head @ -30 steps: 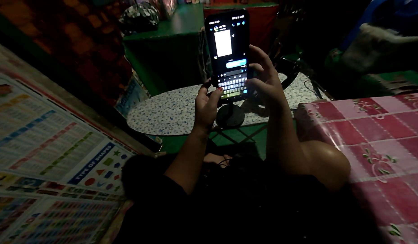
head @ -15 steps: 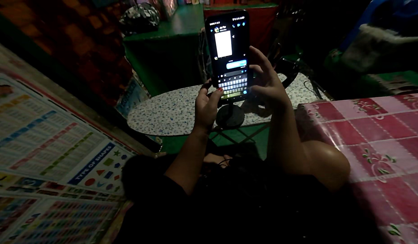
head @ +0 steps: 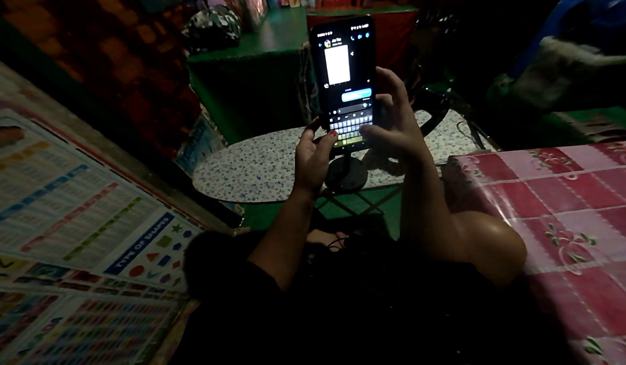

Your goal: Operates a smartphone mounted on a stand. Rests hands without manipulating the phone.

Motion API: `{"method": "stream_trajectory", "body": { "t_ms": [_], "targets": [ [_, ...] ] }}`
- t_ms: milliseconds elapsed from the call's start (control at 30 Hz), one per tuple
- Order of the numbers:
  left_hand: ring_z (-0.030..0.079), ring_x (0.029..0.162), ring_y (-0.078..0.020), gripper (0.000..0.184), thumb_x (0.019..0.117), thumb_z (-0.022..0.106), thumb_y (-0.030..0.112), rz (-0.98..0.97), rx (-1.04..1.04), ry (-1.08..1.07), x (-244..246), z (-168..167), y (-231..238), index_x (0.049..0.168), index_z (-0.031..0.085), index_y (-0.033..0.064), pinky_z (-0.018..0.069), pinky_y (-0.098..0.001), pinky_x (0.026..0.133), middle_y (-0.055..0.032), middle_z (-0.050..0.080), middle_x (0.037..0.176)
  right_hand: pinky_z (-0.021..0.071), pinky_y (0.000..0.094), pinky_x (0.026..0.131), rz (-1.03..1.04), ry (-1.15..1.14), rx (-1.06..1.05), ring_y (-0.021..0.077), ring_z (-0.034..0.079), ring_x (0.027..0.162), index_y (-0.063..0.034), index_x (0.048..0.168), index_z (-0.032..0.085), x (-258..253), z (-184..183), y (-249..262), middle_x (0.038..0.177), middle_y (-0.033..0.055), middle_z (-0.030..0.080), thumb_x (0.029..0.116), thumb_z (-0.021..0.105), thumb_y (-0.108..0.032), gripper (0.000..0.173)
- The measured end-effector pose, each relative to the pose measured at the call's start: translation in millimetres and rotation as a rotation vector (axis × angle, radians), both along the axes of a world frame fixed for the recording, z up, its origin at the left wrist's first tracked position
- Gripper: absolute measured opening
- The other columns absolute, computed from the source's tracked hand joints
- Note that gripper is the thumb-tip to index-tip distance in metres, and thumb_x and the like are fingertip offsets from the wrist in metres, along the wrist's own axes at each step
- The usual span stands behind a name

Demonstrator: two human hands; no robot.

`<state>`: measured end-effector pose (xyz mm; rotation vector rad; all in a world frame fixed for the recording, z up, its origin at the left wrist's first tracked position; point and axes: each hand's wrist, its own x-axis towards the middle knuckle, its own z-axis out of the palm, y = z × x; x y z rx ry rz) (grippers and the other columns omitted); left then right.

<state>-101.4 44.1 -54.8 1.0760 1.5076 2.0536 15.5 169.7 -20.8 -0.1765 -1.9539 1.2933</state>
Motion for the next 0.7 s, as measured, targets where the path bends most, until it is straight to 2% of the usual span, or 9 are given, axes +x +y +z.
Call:
{"method": "stream_trajectory", "body": {
  "t_ms": [33,67,100,133,233,600,667,700],
  "targets": [
    [0.07,0.091,-0.0099,0.045,0.1045,0.047,0.009,-0.002,-0.003,-0.002,0,0,0,0.148,0.037,-0.0012,0.0596,-0.0276,0.082,-0.0105,0.066,0.115,0.0549,0.031,0.095,-0.062,-0.185,-0.192,0.0102,0.065,0.105,-0.0079,0.159,0.025,6,26,-17,0.129,0.0078,0.061,0.0851,0.07,0.015,0.089],
    [0.07,0.092,-0.0101,0.045,0.1049,0.046,0.009,-0.006,-0.007,-0.004,0,0,0,0.148,0.037,-0.0011,0.0594,-0.0279,0.082,-0.0109,0.066,0.117,0.0594,0.0266,0.087,0.01,0.029,0.008,0.0088,0.067,0.102,0.0033,0.156,0.024,-1,-3,1,0.124,0.0112,0.061,0.0809,0.07,0.006,0.088],
    [0.07,0.093,-0.0103,0.046,0.105,0.046,0.009,-0.01,-0.011,-0.002,-1,0,0,0.149,0.036,-0.001,0.0593,-0.0281,0.083,-0.0114,0.065,0.118,0.0605,0.0242,0.083,0.097,0.204,0.121,0.0083,0.068,0.101,0.0079,0.154,0.022,-12,-23,19,0.123,0.0131,0.061,0.0815,0.069,-0.002,0.087],
    [0.07,0.093,-0.0102,0.046,0.1049,0.046,0.009,-0.011,-0.01,0.002,-1,0,0,0.149,0.036,-0.001,0.0593,-0.028,0.083,-0.0115,0.065,0.118,0.0604,0.0237,0.084,0.151,0.265,0.157,0.0077,0.068,0.102,0.007,0.154,0.021,-16,-30,28,0.124,0.0127,0.061,0.0834,0.07,-0.007,0.087],
    [0.07,0.092,-0.01,0.046,0.105,0.046,0.009,-0.001,-0.015,0.003,-1,0,1,0.149,0.035,-0.0013,0.0592,-0.0277,0.082,-0.0118,0.065,0.116,0.0594,0.0238,0.086,0.149,0.226,0.141,0.007,0.067,0.105,0.002,0.157,0.021,-15,-30,30,0.13,0.0122,0.059,0.084,0.071,-0.008,0.089],
    [0.068,0.092,-0.0098,0.047,0.1044,0.047,0.01,0.004,-0.022,0.001,-3,-3,0,0.149,0.036,0.0,0.058,-0.0264,0.081,-0.0127,0.062,0.123,0.0589,0.0202,0.079,0.138,0.234,0.171,0.0052,0.067,0.101,0.004,0.157,0.02,-16,-32,31,0.128,0.0124,0.059,0.0853,0.07,-0.009,0.089],
    [0.068,0.091,-0.0097,0.047,0.1042,0.047,0.011,0.006,-0.034,0.0,-3,-4,-1,0.149,0.037,-0.0004,0.0578,-0.0264,0.079,-0.0128,0.063,0.123,0.0603,0.0224,0.079,0.07,0.163,0.116,0.0077,0.068,0.099,0.0059,0.156,0.021,-12,-23,19,0.128,0.0145,0.059,0.0823,0.069,-0.002,0.089],
    [0.068,0.091,-0.0094,0.047,0.1044,0.047,0.011,0.006,-0.039,0.002,-3,-5,-1,0.149,0.037,-0.0003,0.0582,-0.0262,0.079,-0.0125,0.063,0.122,0.0602,0.0263,0.083,-0.012,0.0,0.007,0.0097,0.068,0.1,0.0023,0.157,0.022,-4,-3,2,0.13,0.0128,0.06,0.0816,0.07,0.005,0.089]
  ]
}}
